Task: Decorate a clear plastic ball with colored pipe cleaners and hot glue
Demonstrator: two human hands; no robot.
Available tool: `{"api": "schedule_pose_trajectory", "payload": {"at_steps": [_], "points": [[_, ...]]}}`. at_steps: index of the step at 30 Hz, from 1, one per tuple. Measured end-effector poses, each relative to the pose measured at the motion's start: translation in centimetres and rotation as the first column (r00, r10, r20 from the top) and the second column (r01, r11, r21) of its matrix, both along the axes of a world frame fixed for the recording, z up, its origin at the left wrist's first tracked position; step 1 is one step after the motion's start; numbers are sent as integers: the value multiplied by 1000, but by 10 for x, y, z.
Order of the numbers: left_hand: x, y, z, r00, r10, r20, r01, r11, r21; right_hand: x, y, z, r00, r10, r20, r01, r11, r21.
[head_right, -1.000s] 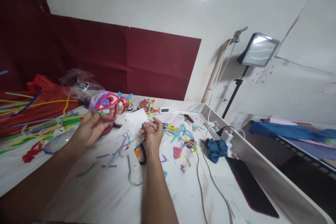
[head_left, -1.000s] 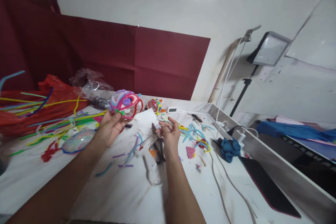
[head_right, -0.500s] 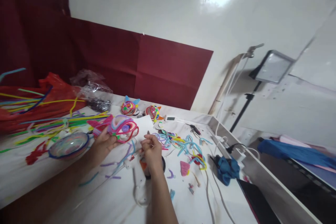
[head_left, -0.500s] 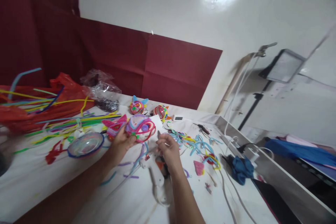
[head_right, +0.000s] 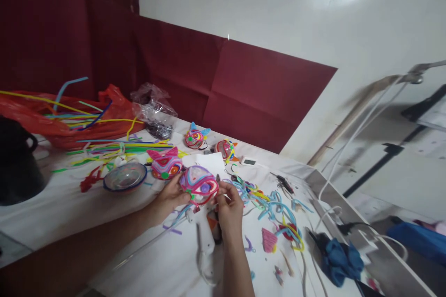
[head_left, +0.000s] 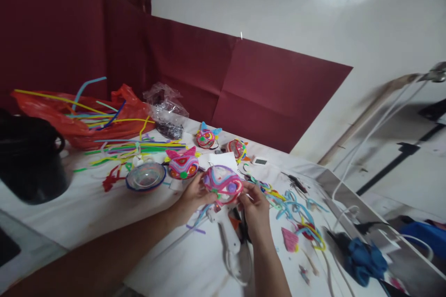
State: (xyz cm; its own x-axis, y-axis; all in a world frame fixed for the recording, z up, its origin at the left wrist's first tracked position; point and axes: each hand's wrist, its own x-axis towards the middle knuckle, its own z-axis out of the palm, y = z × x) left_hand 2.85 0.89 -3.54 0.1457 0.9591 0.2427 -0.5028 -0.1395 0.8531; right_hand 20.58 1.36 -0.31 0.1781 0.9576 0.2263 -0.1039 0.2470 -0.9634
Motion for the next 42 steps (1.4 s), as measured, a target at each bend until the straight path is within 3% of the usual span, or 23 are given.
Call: {"api": "schedule_pose_trajectory", "payload": {"at_steps": [10, 16, 22, 28, 34, 40, 42], "points": [[1, 1, 3, 992, 117, 49, -112, 990, -86, -5, -5, -1, 995, 68, 76, -73, 996, 59], [0, 12, -10, 986, 167, 14, -165, 983, -81, -7, -7, 1, 973, 174, 154, -182, 982, 41], [-2, 21, -16, 980, 193, -46, -195, 979, -60, -6, -5, 3, 968, 182, 170, -195, 979, 66], [-5, 21, -11, 986, 156, -67, -158, 987, -38, -1, -8, 10, 952, 300, 66, -304, 951, 53], [-8, 14, 1, 998, 23, -56, -27, 997, -75, 15, -4, 25, 916, 390, 95, -389, 921, -25], [-13, 13, 14, 997, -57, -51, 54, 997, -52, 22, -5, 39, 908, 396, 136, -393, 918, -45], [-14, 16, 18, 997, 1, -72, -5, 999, -54, 23, -4, 43, 910, 383, 161, -382, 923, -37]]}}
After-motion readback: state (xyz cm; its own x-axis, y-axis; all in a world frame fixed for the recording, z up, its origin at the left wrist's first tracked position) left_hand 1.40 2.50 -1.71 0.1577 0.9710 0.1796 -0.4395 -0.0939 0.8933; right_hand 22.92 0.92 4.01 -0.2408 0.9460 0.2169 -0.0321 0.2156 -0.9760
